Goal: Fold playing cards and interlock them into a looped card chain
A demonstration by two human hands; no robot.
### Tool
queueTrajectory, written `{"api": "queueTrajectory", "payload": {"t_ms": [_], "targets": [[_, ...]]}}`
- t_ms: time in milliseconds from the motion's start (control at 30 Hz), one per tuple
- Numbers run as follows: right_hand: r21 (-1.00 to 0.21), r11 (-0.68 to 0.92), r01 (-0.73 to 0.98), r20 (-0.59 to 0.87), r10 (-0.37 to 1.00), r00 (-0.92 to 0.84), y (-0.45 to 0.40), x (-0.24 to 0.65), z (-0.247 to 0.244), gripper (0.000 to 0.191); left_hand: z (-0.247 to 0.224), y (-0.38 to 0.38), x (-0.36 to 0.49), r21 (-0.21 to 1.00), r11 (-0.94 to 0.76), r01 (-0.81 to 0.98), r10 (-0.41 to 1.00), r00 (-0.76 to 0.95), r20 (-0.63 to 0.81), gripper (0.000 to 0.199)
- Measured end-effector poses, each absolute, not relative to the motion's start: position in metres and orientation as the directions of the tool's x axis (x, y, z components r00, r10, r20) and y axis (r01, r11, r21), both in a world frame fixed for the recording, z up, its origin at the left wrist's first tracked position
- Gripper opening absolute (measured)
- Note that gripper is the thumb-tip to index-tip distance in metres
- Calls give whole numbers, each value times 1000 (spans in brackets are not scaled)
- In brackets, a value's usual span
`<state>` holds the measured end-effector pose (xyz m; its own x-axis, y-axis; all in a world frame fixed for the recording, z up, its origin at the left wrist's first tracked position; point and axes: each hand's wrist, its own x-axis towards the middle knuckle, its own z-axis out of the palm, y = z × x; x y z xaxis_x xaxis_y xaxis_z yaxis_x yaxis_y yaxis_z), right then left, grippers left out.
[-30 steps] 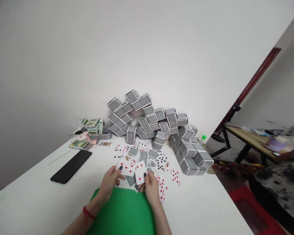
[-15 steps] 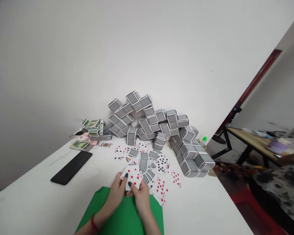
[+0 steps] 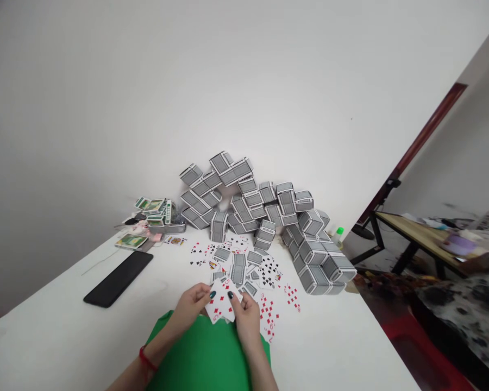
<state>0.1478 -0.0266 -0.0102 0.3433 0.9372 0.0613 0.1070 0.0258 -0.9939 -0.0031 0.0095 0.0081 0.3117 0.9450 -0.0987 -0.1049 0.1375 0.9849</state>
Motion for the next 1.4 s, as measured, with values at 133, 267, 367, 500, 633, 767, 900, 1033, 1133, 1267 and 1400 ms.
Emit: {"api": "queueTrajectory", "payload": {"t_ms": [133,267,367,500,633,767,900,1033,1133,1267,1400], "targets": [[-990,26,139,85,895,437,-25,146,-13,45,11,5,0,974,199,-105,904,403,-142,28],[-997,-27,66,-8,964,267,-26,140,-10,38,9,5,0,986,145,-87,944,312,-111,23],[-999,-11,44,-4,988,152,-26,140,-10,34,8,7,-3,988,119,-101,944,321,-81,24],[-998,-32,50,-26,994,106,-25,143,-14,33,7,9,-5,982,142,-121,911,404,-82,30],[-994,-53,94,-48,997,57,-26,146,-17,30,4,10,-6,980,198,-34,931,319,-177,25],[-976,-34,217,-23,998,53,-28,151,-14,26,2,10,-6,984,177,3,950,262,-172,25],[-904,44,426,101,988,112,-29,157,-10,19,3,10,-6,984,180,5,927,333,-171,23],[-920,-3,391,54,989,134,-28,156,-12,21,5,10,-6,985,170,21,918,359,-166,21],[-979,-42,202,-26,996,80,-26,153,-13,27,5,11,-7,984,180,13,924,340,-174,23],[-998,-53,37,-52,998,19,-26,149,-10,35,5,13,-8,979,205,-21,922,340,-185,25],[-999,-44,-6,-45,999,28,-28,146,-4,40,2,12,-7,983,186,-2,941,286,-178,25]]}}
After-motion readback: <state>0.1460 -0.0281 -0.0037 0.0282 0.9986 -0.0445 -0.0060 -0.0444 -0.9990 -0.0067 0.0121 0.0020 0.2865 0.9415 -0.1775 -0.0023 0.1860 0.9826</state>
